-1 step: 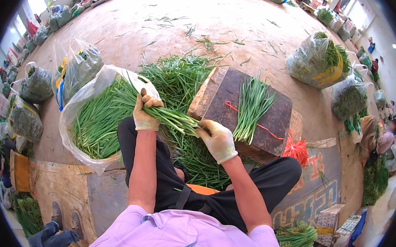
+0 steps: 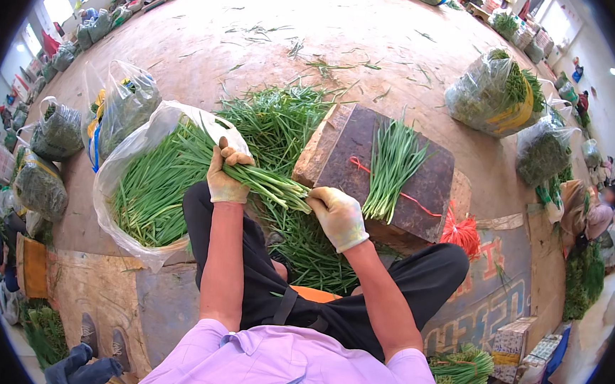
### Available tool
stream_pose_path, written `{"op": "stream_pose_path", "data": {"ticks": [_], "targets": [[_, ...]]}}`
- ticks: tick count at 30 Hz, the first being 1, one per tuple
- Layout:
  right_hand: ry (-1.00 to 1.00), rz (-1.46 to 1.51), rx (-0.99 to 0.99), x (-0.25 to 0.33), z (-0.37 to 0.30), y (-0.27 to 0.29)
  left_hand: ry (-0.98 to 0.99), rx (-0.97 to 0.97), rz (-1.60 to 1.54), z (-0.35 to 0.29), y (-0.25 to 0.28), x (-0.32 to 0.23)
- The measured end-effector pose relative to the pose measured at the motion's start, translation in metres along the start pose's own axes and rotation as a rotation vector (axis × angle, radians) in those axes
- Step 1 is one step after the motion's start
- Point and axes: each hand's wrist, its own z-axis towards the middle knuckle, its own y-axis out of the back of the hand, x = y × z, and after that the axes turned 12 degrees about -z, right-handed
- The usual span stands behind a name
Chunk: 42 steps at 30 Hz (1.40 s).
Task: The person pulls bunches of green onions from a large plastic bag, aligns the roots on a wooden block, and ties each bundle with a piece of red string by hand.
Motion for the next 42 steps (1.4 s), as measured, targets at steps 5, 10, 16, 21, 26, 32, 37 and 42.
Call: {"op": "stream_pose_path", "data": {"ticks": [5, 10, 16, 21, 26, 32, 37, 42], "targets": [[-0.371, 0.533, -0.337, -0.029, -0.007, 0.03, -0.098, -0.03, 0.003, -0.002, -0.005, -0.022], [0.111, -0.384, 0.086, -0.067, -0.045, 0.006, -0.245, -0.04, -0.098, 0.012, -0.001, -0.053], [-0.201, 0.348, 0.34, -0.047, -0.03, -0.017, -0.112, 0.014, -0.148, 0.007, -0.015, -0.038], [-0.247, 0.891, 0.331, 0.005, 0.026, -0.018, 0.072, 0.013, -0.164, 0.001, -0.029, -0.006], [-0.428, 0.945, -0.37, -0.034, 0.02, 0.025, -0.015, 0.069, -0.041, -0.004, -0.013, -0.046], [-0.341, 0.703, -0.696, -0.051, -0.01, 0.073, -0.209, -0.028, -0.058, 0.004, -0.008, -0.06], [0.091, -0.081, 0.454, -0.033, -0.039, 0.031, -0.28, -0.121, 0.048, 0.0, -0.024, -0.011], [0.288, -0.007, -0.176, 0.038, 0.004, 0.007, -0.21, -0.125, 0.253, -0.005, -0.02, 0.026]]}}
